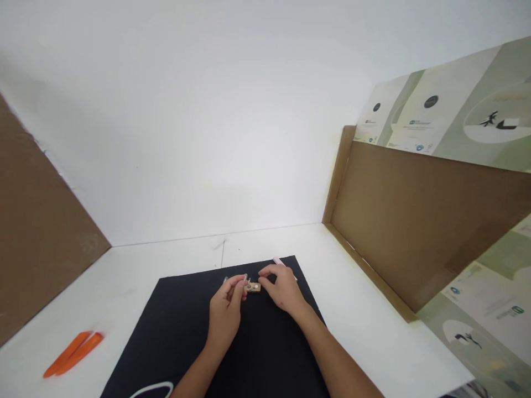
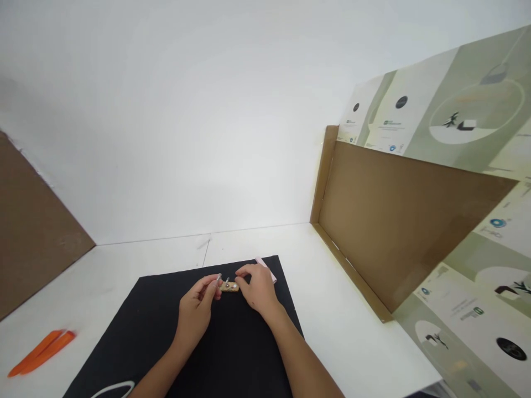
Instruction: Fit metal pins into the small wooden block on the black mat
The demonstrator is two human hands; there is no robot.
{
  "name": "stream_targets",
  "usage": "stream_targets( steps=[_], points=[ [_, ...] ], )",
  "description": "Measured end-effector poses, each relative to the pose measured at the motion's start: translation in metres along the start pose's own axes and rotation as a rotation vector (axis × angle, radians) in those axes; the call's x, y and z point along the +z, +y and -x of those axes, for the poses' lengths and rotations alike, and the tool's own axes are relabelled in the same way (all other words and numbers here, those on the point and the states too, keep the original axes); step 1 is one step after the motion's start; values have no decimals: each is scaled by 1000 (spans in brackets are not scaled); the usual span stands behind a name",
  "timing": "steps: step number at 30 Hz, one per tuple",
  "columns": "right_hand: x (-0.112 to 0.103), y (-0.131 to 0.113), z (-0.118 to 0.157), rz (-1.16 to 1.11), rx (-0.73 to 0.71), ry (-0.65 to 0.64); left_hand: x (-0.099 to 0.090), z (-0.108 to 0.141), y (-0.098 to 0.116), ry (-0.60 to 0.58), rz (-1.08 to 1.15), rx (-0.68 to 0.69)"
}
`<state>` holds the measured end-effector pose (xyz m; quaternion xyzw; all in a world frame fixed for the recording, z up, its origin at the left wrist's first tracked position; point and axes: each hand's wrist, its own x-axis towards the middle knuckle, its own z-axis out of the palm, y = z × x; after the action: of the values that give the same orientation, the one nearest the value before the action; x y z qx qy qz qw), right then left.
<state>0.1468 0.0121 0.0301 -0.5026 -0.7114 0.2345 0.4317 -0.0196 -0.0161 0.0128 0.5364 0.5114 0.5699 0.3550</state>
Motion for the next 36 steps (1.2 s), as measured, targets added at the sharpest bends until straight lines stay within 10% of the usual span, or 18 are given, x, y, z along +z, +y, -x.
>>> stream_targets(
  steps=[5, 15, 28, 36],
  points=[
    [16, -6, 4, -536, 103, -57, 2, -2, 2, -4, 120, -63],
    [20, -7, 5, -652, 153, -76, 2, -2, 0, -93, 228, -173],
    [17, -3, 4, -694, 106, -125, 1, -1, 4, -179, 280, -193],
    [19, 18, 1, -268, 102, 20, -18, -13, 7, 48, 123, -40]
  ],
)
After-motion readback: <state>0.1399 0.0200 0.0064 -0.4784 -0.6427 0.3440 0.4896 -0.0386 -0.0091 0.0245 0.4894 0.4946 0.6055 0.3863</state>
